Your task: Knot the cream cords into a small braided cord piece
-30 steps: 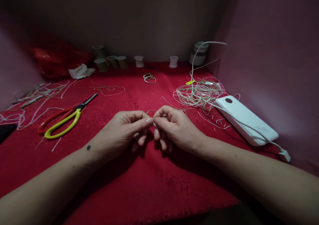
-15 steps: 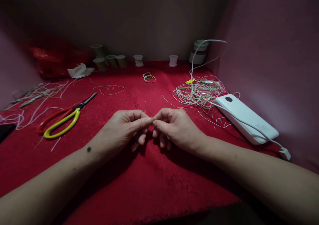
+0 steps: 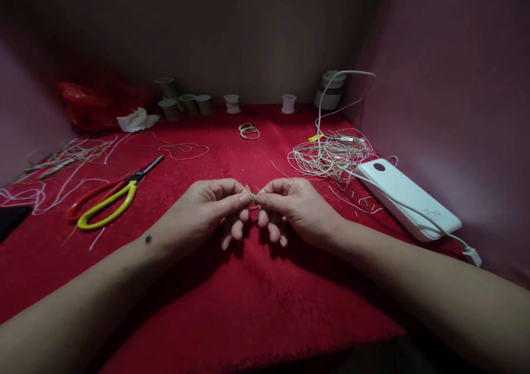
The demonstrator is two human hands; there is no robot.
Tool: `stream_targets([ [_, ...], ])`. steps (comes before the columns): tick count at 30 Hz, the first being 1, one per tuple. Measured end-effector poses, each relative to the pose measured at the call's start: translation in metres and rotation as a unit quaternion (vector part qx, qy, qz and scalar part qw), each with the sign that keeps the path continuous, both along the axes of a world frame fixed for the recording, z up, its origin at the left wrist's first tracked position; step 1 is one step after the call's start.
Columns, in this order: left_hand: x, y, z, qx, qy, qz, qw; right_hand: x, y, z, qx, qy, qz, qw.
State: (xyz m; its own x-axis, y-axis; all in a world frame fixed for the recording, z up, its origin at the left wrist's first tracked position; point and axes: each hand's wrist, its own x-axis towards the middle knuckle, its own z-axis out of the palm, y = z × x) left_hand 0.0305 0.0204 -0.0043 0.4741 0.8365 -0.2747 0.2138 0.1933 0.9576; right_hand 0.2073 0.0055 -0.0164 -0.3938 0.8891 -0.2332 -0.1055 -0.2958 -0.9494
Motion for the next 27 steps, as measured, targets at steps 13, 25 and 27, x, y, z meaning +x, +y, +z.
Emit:
stream_targets([
  [13,0.0017,-0.0003,0.0038,0.080,0.038,0.002,0.996,0.0019,0.0022,-0.0034,0.003,0.029,-0.013,1.000],
  [25,0.0022,-0.0039,0.0038,0.046,0.061,-0.028,0.997,0.0003,0.0010,-0.0030,0.000,0.030,-0.012,0.999],
  [27,0.0015,-0.0036,0.0054,0.041,0.072,-0.038,0.996,0.0006,0.0007,-0.0021,0.001,0.026,-0.012,1.000],
])
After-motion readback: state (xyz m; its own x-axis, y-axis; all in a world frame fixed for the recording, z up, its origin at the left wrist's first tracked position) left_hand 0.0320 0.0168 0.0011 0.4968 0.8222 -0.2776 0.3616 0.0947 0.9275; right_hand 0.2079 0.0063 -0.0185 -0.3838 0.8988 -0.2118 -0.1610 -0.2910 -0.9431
